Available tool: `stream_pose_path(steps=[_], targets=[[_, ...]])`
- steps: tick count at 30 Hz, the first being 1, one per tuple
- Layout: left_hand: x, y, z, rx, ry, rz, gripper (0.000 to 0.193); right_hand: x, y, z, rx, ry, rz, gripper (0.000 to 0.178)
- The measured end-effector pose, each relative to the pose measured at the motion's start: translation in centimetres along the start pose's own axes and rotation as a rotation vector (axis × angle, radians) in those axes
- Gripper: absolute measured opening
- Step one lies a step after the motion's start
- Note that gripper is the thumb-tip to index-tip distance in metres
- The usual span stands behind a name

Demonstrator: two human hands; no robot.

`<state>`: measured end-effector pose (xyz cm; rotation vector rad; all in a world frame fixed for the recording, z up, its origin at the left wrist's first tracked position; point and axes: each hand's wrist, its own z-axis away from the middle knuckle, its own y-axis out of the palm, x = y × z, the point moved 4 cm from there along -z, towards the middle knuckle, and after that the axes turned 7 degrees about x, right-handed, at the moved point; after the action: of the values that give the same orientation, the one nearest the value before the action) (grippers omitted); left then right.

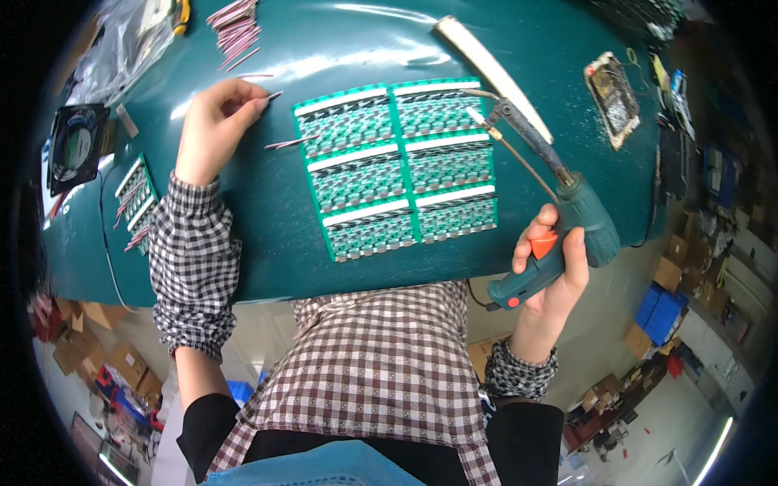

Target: The person uses a soldering iron to attach small red wires to a green circuit board. They repeatedly pick up wires, place them on the board, and apply the soldering iron to secure the connections.

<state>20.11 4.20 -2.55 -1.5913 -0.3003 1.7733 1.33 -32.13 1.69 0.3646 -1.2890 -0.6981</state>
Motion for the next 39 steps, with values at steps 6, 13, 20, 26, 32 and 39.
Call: stream_pose_path(steps=[6, 13, 20, 26, 32, 39], targets=[[-1.8, -0.1, 1.6, -0.107, 0.090, -0.007, 0.014, -1.7, 1.4, -0.2, 0.059, 0.037, 0.055, 0.044], [-5.1, 2.0, 3.1, 0.016, 0.154, 0.037, 0.010, -2.7, 2.5, -0.9, 0.036, 0.056, 0.200, 0.044], [-4.2, 3.5, 2.8, 0.015, 0.099, -0.099, 0.011, -3.1, 3.1, -1.3, 0.003, 0.050, 0.351, 0.045], [-3.9, 3.6, 2.4, 0.034, 0.085, -0.004, 0.009, -3.0, 3.6, -1.7, 0.064, 0.101, 0.385, 0.047], [-4.2, 2.9, 2.6, 0.129, -0.002, 0.191, 0.009, -2.9, 3.9, -1.7, 0.012, 0.097, 0.430, 0.048], [-4.8, 4.3, 2.6, 0.011, 0.103, -0.081, 0.007, -2.9, 4.1, -1.5, 0.013, 0.102, 0.484, 0.049]])
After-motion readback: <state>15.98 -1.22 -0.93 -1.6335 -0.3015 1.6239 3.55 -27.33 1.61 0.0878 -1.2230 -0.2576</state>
